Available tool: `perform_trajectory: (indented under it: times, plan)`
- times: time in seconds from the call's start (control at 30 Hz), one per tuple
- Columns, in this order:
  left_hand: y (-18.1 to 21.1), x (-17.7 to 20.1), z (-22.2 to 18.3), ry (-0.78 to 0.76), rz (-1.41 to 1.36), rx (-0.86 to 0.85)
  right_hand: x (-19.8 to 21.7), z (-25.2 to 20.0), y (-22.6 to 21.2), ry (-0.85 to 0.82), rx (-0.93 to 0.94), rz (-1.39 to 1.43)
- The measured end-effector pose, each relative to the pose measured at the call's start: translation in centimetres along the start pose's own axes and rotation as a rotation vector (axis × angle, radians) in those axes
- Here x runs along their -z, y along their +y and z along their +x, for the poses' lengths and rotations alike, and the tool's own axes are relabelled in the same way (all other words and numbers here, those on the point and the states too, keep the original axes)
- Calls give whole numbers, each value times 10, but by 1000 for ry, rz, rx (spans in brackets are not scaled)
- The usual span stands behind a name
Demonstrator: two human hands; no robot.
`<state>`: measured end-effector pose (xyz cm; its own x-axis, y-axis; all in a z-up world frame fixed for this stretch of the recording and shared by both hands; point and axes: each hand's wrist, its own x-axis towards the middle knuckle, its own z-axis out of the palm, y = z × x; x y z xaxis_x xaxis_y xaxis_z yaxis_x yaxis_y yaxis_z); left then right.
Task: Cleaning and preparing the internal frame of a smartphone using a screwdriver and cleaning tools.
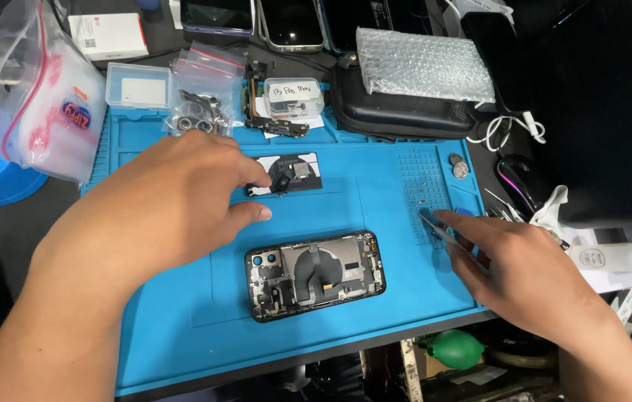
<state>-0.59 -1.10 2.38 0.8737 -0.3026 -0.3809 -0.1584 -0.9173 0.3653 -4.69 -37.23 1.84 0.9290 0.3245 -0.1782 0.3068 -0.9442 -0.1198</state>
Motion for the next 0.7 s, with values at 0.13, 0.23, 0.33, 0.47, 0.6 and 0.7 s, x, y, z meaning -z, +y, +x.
perform_trajectory:
  times: [0.13,0.23,0.33,0.47,0.6,0.7]
  plan:
    - [3,2,0,-28,-2,19,-4,6,0,-57,6,4]
    - [7,6,-2,-48,-5,41,-1,10,-2,-120,-24,5]
    - [9,8,-3,-72,-8,66,2,12,-4,-174,-69,12]
    - [9,9,-2,-88,-1,89,5,13,-7,-168,-87,42]
    - [9,8,-2,-86,-12,85,5,11,-10,-130,-100,72]
    - [8,7,-2,-82,-11,89,3,9,-8,-97,-55,82]
